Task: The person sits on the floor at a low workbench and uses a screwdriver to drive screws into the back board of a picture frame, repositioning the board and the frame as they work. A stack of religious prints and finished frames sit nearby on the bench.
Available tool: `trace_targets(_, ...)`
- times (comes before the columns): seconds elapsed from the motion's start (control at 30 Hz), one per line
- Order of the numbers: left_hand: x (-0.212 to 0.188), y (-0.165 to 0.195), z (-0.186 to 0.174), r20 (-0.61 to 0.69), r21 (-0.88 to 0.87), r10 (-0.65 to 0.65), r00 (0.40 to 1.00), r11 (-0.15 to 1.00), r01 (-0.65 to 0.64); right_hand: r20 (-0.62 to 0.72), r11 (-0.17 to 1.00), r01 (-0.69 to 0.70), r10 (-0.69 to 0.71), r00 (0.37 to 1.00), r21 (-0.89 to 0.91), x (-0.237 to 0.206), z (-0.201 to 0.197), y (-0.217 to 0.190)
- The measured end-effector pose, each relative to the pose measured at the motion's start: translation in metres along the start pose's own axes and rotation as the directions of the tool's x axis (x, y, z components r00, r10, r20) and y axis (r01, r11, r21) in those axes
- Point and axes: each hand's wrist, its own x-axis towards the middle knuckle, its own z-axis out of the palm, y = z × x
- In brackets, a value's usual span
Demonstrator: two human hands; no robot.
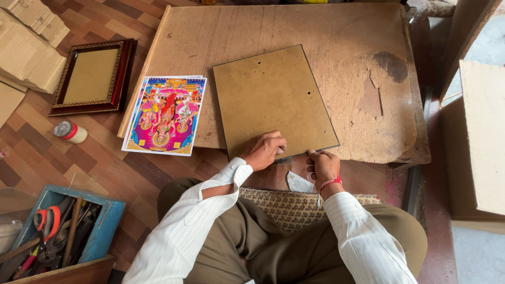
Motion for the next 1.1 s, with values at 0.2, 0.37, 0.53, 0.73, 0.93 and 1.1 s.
trace_targets(0.2, 0.002, -0.002, -0.002, 0.035, 0.237, -0.053, 0.998, 0.970, 0.043, -0.003, 1.000, -0.005, 0.005, 1.000, -0.012, 0.000, -0.001, -0.003)
trace_targets(0.37, -0.006, -0.011, -0.012, -0.221, -0.253, -0.215, 0.951, 0.955, 0.157, 0.006, 1.000, 0.002, -0.002, 1.000, -0.003, -0.002, -0.001, -0.002)
trace_targets(0.53, -0.013, 0.004, -0.008, -0.212, -0.243, -0.183, 0.960, 0.961, 0.129, 0.026, 1.000, -0.005, 0.004, 1.000, 0.012, -0.001, 0.001, 0.000)
trace_targets(0.73, -0.012, 0.019, -0.005, -0.173, -0.106, -0.173, 0.970, 0.982, 0.156, 0.023, 1.000, 0.005, -0.005, 1.000, 0.005, -0.001, -0.001, 0.000)
trace_targets(0.93, -0.011, 0.020, -0.003, -0.176, -0.096, -0.192, 0.965, 0.979, 0.177, 0.027, 1.000, 0.012, -0.012, 1.000, 0.003, -0.001, 0.000, 0.001)
trace_targets(1.1, -0.008, 0.020, -0.001, -0.153, -0.071, -0.227, 0.962, 0.973, 0.218, 0.027, 1.000, 0.007, -0.007, 1.000, 0.012, 0.001, 0.000, 0.003)
